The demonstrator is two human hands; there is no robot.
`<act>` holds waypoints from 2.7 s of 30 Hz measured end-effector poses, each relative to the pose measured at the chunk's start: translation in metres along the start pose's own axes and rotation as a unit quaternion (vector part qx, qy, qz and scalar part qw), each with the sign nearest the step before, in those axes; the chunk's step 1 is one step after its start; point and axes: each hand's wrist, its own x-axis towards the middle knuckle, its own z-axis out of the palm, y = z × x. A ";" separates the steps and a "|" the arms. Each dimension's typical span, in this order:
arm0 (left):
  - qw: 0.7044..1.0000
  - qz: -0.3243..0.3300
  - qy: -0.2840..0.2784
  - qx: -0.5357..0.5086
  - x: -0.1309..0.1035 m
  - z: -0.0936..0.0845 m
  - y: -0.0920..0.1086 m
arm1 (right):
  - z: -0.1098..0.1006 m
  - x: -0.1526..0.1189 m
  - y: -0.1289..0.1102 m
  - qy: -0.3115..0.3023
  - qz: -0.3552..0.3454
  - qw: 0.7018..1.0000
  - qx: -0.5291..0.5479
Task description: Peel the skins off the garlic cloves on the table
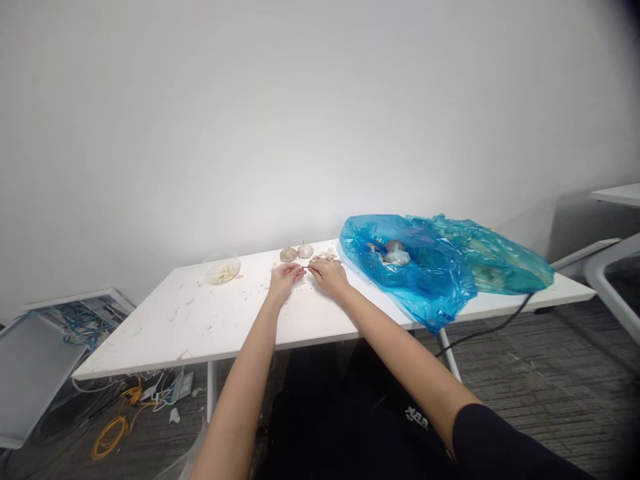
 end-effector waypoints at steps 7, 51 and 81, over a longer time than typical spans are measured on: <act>1.000 0.006 -0.005 0.025 0.001 0.001 -0.002 | 0.001 0.001 0.001 -0.003 0.021 1.000 -0.015; 0.999 0.033 0.003 0.043 0.003 -0.002 -0.007 | 0.000 -0.003 -0.001 0.016 0.038 0.999 -0.014; 0.997 0.056 -0.011 0.049 0.003 -0.002 -0.009 | 0.001 -0.002 0.000 -0.001 0.010 1.000 -0.028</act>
